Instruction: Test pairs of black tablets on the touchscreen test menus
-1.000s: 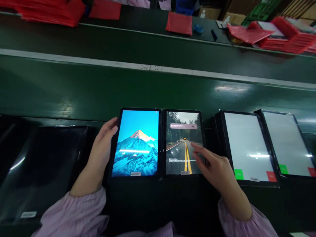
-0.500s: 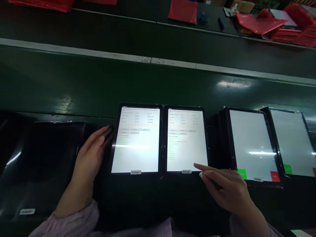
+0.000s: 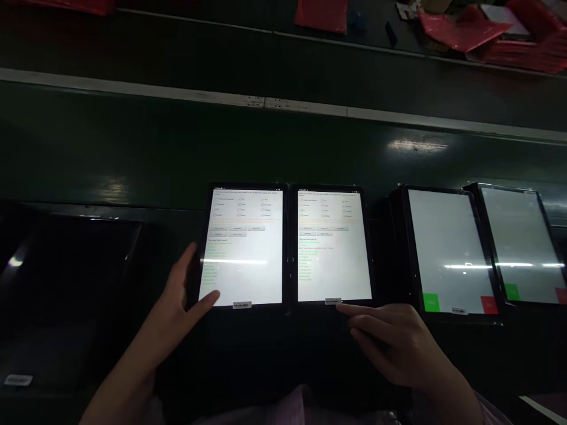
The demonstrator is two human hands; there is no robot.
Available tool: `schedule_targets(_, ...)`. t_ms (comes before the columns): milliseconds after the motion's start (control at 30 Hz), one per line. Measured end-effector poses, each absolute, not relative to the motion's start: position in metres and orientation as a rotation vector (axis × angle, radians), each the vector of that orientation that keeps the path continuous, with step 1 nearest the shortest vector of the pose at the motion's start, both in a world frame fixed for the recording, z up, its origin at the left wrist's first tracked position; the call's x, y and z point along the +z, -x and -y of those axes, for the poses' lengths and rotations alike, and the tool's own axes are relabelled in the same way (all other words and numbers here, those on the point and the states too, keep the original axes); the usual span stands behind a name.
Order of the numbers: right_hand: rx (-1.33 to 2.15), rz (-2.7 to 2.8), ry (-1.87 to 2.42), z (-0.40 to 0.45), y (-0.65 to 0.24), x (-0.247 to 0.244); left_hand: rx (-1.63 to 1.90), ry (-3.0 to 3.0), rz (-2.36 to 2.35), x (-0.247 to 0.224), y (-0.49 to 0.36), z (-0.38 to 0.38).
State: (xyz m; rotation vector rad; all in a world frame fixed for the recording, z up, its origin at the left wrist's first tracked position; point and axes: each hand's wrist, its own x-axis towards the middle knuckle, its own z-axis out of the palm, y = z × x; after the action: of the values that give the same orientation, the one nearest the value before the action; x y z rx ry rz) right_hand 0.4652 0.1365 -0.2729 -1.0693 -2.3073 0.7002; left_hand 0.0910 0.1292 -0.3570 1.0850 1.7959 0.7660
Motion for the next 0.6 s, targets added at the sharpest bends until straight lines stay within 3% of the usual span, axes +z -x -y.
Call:
schedule_targets(267, 0.358, 2.245, 1.264, -0.14, -0.467, -0.282, 0.489, -1.358, -1.944, -0.346, -0.108, -0.117)
schedule_targets(433, 0.355, 2.223, 1.223, -0.14, -0.464, -0.281, 0.769, -1.26, -2.04, -0.35, -0.12, -0.144)
schedule_targets(600, 0.415, 2.224, 1.175, -0.137, -0.458, -0.279, 0.944, -1.189, -1.823, -0.362, -0.106, -0.163)
